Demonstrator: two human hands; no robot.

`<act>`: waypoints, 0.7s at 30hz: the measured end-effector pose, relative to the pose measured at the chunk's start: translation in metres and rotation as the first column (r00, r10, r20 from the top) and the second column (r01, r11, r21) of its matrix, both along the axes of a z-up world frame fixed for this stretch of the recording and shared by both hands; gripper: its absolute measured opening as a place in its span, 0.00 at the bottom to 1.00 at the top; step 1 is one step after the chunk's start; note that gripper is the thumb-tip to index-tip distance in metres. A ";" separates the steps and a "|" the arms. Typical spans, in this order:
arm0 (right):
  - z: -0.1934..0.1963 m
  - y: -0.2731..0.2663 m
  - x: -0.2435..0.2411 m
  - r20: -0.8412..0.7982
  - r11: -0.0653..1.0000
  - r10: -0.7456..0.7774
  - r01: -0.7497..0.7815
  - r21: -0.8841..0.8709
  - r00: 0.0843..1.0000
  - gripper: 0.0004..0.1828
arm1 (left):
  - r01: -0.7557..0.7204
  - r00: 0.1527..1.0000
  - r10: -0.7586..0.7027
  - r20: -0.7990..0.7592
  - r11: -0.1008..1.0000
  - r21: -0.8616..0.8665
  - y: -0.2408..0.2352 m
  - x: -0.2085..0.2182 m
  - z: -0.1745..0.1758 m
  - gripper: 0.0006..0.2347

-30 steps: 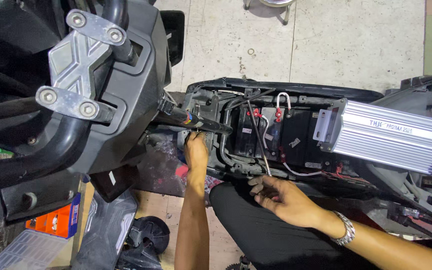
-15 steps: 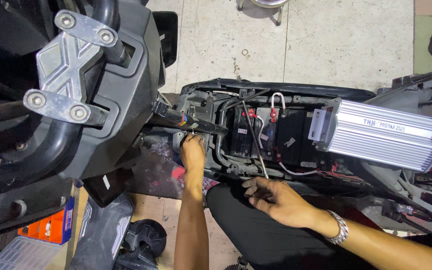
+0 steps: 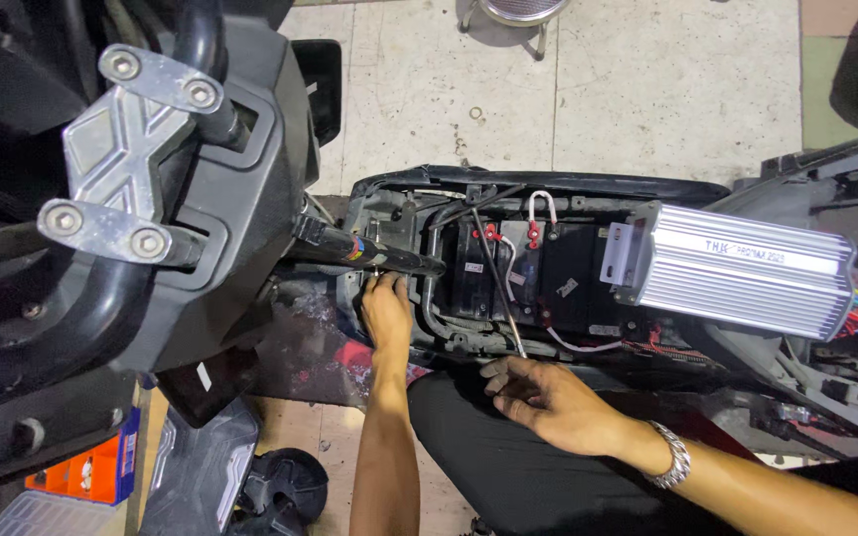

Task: The person connects wires to a yellow terminal block and organizes the wiring harness inside the motorcycle's under-seat compartment. They repeatedly insert and adjust wires into the terminals while handling the surrounding cables.

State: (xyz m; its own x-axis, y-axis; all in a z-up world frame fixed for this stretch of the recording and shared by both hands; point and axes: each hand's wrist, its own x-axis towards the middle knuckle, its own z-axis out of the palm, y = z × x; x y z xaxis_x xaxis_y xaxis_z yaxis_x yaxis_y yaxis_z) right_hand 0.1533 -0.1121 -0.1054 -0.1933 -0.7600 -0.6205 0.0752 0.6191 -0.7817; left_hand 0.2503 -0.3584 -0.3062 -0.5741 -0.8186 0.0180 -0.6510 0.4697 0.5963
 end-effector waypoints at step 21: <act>0.023 0.022 -0.003 0.013 0.992 -0.092 0.093 -0.083 0.996 0.17 | -0.021 0.998 0.027 -0.060 0.994 0.104 -0.032 0.006 -0.041 0.09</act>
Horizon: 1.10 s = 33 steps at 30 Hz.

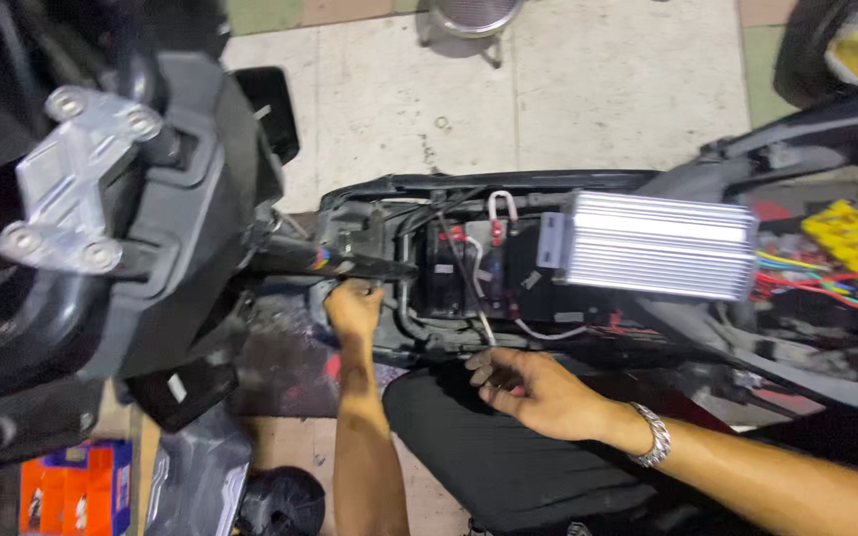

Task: The person connects wires to a yellow terminal block and organizes the wiring harness inside the motorcycle's under-seat compartment. They repeatedly insert and adjust wires into the terminals while handling the surrounding cables.

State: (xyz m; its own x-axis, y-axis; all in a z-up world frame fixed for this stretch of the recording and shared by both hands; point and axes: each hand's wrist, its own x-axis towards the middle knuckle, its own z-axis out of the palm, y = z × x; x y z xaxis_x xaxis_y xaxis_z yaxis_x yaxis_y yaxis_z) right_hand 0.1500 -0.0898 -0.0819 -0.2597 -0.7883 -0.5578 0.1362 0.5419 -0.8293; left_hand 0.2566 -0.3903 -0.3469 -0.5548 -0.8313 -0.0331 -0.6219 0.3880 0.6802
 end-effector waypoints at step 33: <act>0.083 0.264 -0.282 0.077 0.957 -0.162 0.137 0.257 0.984 0.18 | 0.519 0.845 0.185 -0.502 -0.057 0.853 0.392 -0.210 0.337 0.05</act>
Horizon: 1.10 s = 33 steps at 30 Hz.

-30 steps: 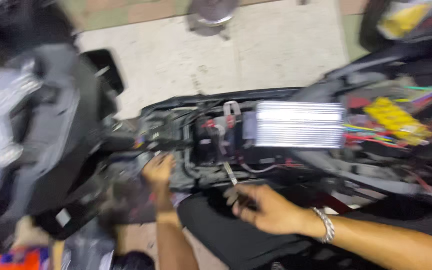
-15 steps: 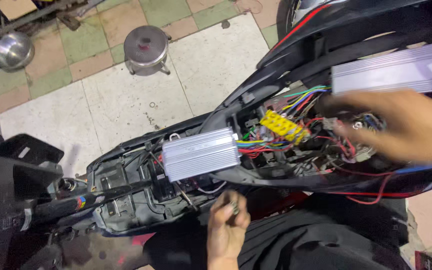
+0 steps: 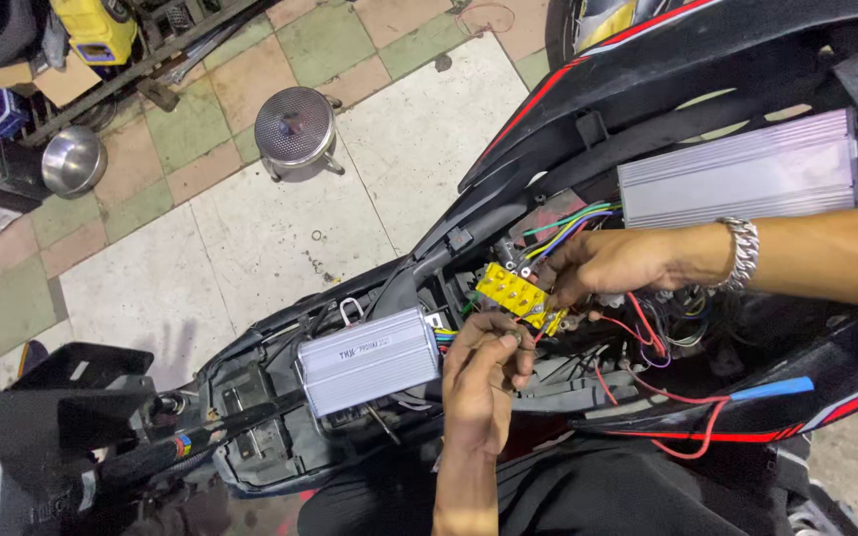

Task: The person connects wires to a yellow terminal block and organizes the wiring harness inside the motorcycle's under-seat compartment. They repeatedly insert and adjust wires into the terminals while handling the surrounding cables.

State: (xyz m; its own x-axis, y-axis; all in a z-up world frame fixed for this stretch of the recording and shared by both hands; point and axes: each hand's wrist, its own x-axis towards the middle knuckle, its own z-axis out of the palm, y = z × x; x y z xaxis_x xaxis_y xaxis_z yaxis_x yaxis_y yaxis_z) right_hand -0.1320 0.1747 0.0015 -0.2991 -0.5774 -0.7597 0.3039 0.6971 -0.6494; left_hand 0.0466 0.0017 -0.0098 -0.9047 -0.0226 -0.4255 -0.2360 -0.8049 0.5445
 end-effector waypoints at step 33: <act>0.021 -0.004 -0.009 0.250 0.983 -0.070 0.110 -0.150 0.966 0.14 | -0.140 0.984 -0.095 -0.153 0.131 -0.982 0.011 -0.020 0.051 0.06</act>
